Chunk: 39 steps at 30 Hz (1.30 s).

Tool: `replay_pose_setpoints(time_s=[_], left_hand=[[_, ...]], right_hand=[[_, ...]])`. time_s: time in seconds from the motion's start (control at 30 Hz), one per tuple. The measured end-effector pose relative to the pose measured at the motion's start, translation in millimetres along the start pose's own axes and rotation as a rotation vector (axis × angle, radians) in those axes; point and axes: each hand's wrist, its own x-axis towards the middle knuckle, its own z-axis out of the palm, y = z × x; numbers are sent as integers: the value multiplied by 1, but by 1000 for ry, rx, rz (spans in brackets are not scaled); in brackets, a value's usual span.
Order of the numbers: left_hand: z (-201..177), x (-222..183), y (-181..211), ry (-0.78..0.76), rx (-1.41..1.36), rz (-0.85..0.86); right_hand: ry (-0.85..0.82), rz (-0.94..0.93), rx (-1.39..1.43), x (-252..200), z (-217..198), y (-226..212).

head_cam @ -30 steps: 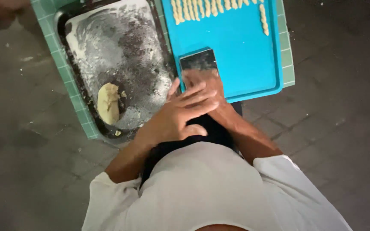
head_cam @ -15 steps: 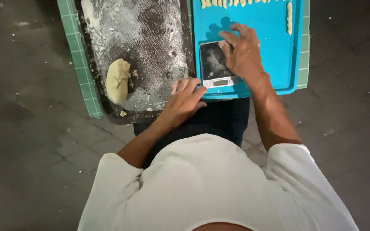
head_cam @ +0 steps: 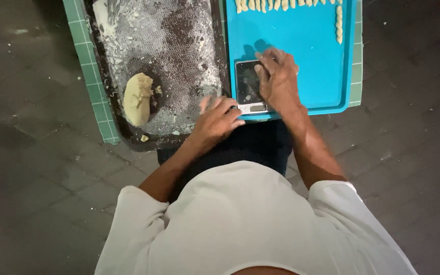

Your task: The person is rolling out small portions of dough into thin strips and then twisting them into a specific shape before placing them on a blue tray.

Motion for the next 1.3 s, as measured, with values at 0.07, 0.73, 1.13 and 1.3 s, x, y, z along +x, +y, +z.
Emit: replay_pose_setpoints(time_s=[0.07,0.73,1.13,1.3], left_hand=[[-5,-15,-19,52,-36,-30],[-28,-122,-155,477,137,-724],[-52,-99,-140,372,418,-668],[-48,-96,-142,354,380,-728]], right_hand=[[34,-25,45,4,-7,-28],[-729,-84,233,101,111,-154],[-531,-231,427,80,203,-101],[-456,-247,385,77,204,-103]])
